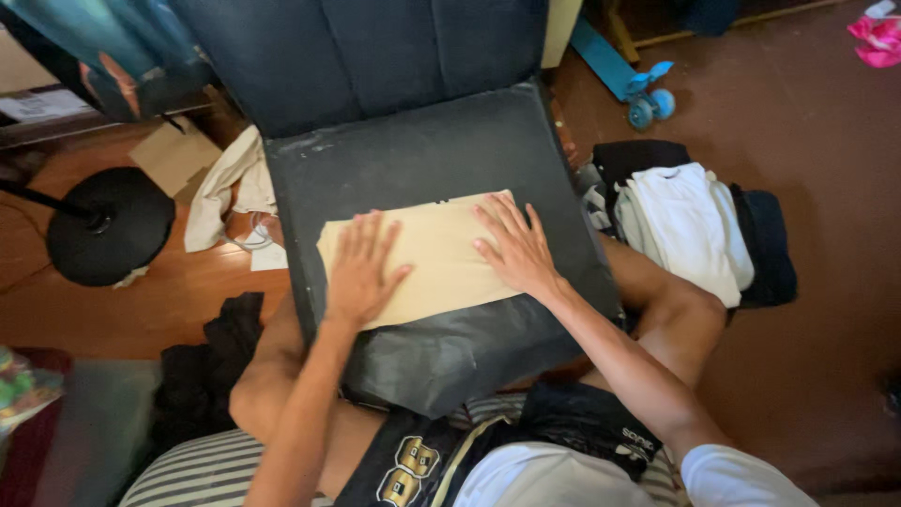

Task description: The person folds a beige pair of shorts and a black t-shirt on a black chair, then places them on a stack of other folded clothes. The person is sitting cross-legged on a chair during the task.

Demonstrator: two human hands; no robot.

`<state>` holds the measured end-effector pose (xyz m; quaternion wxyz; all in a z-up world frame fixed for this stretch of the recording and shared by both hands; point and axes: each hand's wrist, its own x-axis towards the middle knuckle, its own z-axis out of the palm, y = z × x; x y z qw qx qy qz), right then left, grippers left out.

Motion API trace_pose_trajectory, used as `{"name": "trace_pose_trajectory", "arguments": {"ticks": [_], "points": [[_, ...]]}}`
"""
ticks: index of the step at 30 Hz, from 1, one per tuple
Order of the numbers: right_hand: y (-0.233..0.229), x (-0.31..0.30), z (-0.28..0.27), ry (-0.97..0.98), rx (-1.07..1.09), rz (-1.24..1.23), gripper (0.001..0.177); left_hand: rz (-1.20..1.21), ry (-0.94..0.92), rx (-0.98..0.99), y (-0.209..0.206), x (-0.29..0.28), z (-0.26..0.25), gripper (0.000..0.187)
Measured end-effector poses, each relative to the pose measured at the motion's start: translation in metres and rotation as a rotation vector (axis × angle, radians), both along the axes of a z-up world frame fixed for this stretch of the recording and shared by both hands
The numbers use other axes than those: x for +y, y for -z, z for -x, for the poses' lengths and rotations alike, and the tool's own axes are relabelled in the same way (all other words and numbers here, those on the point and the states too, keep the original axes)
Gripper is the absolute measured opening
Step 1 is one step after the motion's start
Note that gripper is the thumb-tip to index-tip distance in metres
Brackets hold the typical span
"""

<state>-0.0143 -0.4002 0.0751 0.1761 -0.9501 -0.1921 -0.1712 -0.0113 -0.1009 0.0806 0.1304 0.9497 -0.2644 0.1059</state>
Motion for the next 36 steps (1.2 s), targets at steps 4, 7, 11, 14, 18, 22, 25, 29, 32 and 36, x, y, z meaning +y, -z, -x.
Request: {"name": "trace_pose_trajectory", "arguments": {"ticks": [4, 7, 11, 14, 18, 22, 25, 29, 32, 36], "points": [[0.019, -0.006, 0.003, 0.091, 0.02, -0.018, 0.069, -0.025, -0.099, 0.05, 0.007, 0.032, 0.005, 0.081], [0.014, -0.004, 0.002, 0.223, 0.083, -0.157, 0.078, -0.039, -0.097, 0.048, 0.002, 0.042, 0.009, 0.082], [0.002, -0.007, 0.001, 0.467, 0.354, -0.162, 0.071, 0.117, -0.053, -0.017, -0.003, 0.028, 0.015, 0.085], [0.002, -0.002, -0.002, 0.483, 0.408, -0.137, 0.061, 0.098, 0.019, -0.009, -0.002, 0.008, 0.022, 0.079], [0.01, -0.011, -0.01, 0.454, 0.38, -0.24, 0.053, 0.065, 0.026, 0.058, 0.0, -0.005, 0.019, 0.074], [0.018, -0.022, -0.001, 0.44, 0.409, -0.489, 0.047, 0.059, 0.008, 0.077, 0.005, -0.002, 0.022, 0.073], [0.014, -0.023, 0.001, 0.39, 0.398, -0.569, 0.045, 0.06, -0.005, 0.084, 0.005, 0.0, 0.019, 0.072], [0.0, -0.012, -0.002, 0.519, 0.595, -0.241, 0.056, 0.052, -0.007, 0.071, -0.003, -0.008, 0.022, 0.073], [-0.017, 0.001, -0.006, 0.389, 0.552, -0.421, 0.047, -0.053, -0.148, -0.022, -0.015, -0.024, 0.031, 0.068], [-0.051, 0.024, -0.002, 0.161, 0.466, -0.739, 0.046, 0.071, -0.449, 0.272, -0.034, -0.056, 0.041, 0.046]]}}
